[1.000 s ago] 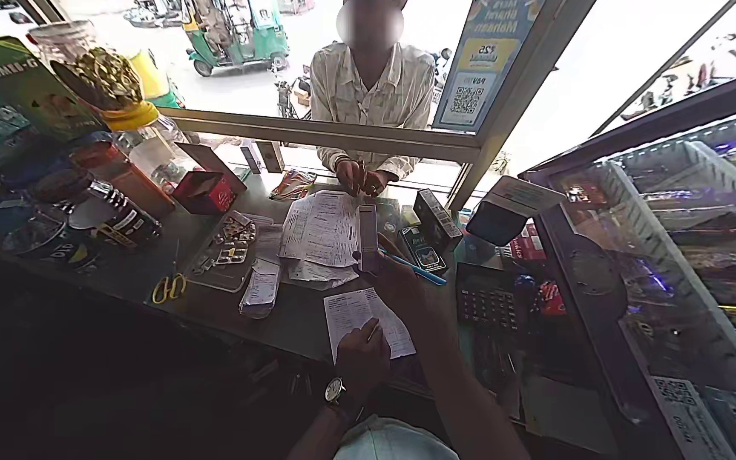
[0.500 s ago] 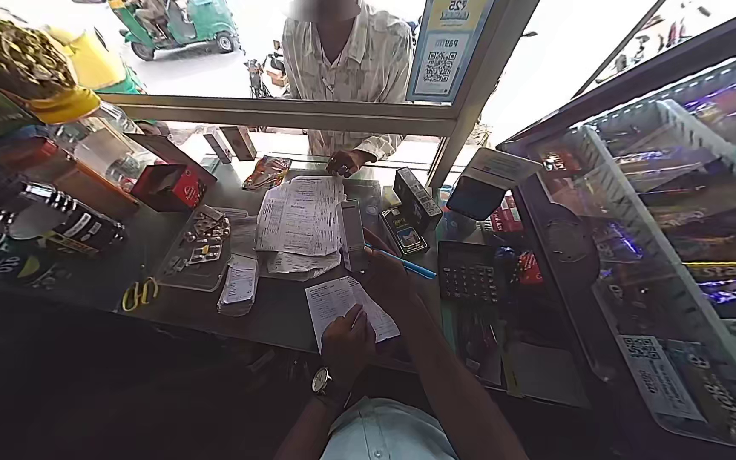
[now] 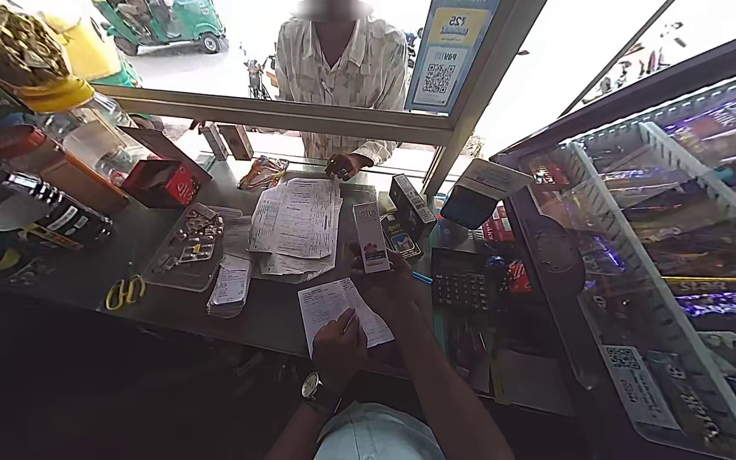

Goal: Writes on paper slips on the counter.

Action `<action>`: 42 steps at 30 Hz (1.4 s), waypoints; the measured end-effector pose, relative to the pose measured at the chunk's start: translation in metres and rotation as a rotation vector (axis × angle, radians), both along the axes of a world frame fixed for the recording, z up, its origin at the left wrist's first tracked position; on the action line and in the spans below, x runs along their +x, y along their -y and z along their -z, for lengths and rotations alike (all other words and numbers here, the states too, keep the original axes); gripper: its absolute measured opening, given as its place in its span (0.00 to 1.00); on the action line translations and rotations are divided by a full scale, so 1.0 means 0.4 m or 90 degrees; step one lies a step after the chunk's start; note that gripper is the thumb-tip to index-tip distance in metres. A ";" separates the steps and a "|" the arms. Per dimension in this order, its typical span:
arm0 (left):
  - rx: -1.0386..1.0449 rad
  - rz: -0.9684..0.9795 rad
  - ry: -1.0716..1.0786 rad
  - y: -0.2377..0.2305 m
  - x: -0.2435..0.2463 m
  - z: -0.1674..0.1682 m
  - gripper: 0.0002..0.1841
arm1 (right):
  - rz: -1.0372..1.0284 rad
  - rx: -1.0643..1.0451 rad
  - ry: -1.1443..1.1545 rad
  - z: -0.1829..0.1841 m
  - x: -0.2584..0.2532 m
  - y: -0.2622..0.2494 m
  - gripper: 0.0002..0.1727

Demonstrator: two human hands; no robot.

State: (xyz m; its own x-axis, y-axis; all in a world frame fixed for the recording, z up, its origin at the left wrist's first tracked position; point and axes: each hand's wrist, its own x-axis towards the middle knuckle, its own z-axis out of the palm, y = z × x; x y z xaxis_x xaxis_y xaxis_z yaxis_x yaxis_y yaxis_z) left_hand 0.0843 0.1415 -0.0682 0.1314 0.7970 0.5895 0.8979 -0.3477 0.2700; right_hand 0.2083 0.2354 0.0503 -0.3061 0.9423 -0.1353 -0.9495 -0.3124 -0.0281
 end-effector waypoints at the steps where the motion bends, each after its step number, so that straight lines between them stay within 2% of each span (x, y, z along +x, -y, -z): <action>1: -0.002 0.000 0.000 0.000 -0.001 -0.001 0.14 | 0.001 -0.006 -0.002 0.000 -0.001 -0.001 0.22; 6: 0.001 0.003 0.001 0.002 0.000 -0.002 0.14 | -0.003 -0.017 -0.008 0.008 -0.003 -0.002 0.22; 8: 0.000 0.003 -0.001 0.000 -0.005 -0.004 0.14 | 0.059 0.002 0.097 0.003 0.001 -0.007 0.19; 9: -0.003 0.004 -0.001 -0.004 -0.005 -0.006 0.14 | 0.128 0.046 0.243 0.000 0.018 -0.013 0.16; 11: -0.017 0.009 -0.002 -0.006 0.003 -0.010 0.14 | 0.308 0.158 0.779 0.002 0.079 -0.032 0.17; 12: -0.027 0.007 -0.003 0.003 0.002 -0.007 0.14 | 0.377 0.180 1.068 0.015 0.111 -0.040 0.17; 13: -0.034 0.007 -0.004 0.016 -0.001 -0.004 0.14 | 0.396 0.171 1.290 0.026 0.133 -0.039 0.17; 15: -0.018 0.010 -0.006 0.000 -0.002 -0.011 0.14 | 0.375 0.171 1.545 0.038 0.163 -0.068 0.17; 17: -0.014 0.012 -0.005 -0.005 -0.003 -0.014 0.14 | 0.356 0.188 1.646 0.077 0.177 -0.092 0.16; 20: -0.029 0.013 -0.009 0.000 -0.004 -0.012 0.15 | 0.437 0.225 1.581 0.101 0.175 -0.064 0.20; 22: -0.035 0.013 -0.009 0.002 -0.004 -0.011 0.15 | 0.519 0.230 1.383 0.086 0.144 -0.013 0.16; 23: -0.035 0.014 -0.009 0.001 -0.004 -0.012 0.15 | 0.488 0.237 1.246 0.076 0.122 0.017 0.17; 25: -0.034 0.015 -0.008 0.002 -0.003 -0.014 0.15 | 0.314 0.230 0.971 0.089 0.086 0.068 0.29; 26: -0.031 0.016 -0.008 0.000 -0.003 -0.016 0.15 | 0.238 0.217 0.896 0.110 0.074 0.084 0.32; 27: -0.029 0.015 -0.007 0.000 -0.003 -0.015 0.15 | 0.187 0.204 0.867 0.132 0.066 0.096 0.30; 29: -0.032 0.014 -0.005 0.001 -0.002 -0.015 0.15 | 0.136 0.202 0.907 0.165 0.068 0.109 0.19; 31: -0.039 0.012 -0.006 0.002 -0.003 -0.016 0.15 | 0.132 0.237 1.015 0.179 0.081 0.118 0.08; 34: -0.044 0.014 -0.005 0.002 -0.002 -0.015 0.15 | 0.212 0.311 1.183 0.209 0.092 0.126 0.07; 42: -0.018 0.007 -0.011 0.006 -0.005 -0.009 0.15 | 0.256 0.373 1.246 0.226 0.085 0.120 0.05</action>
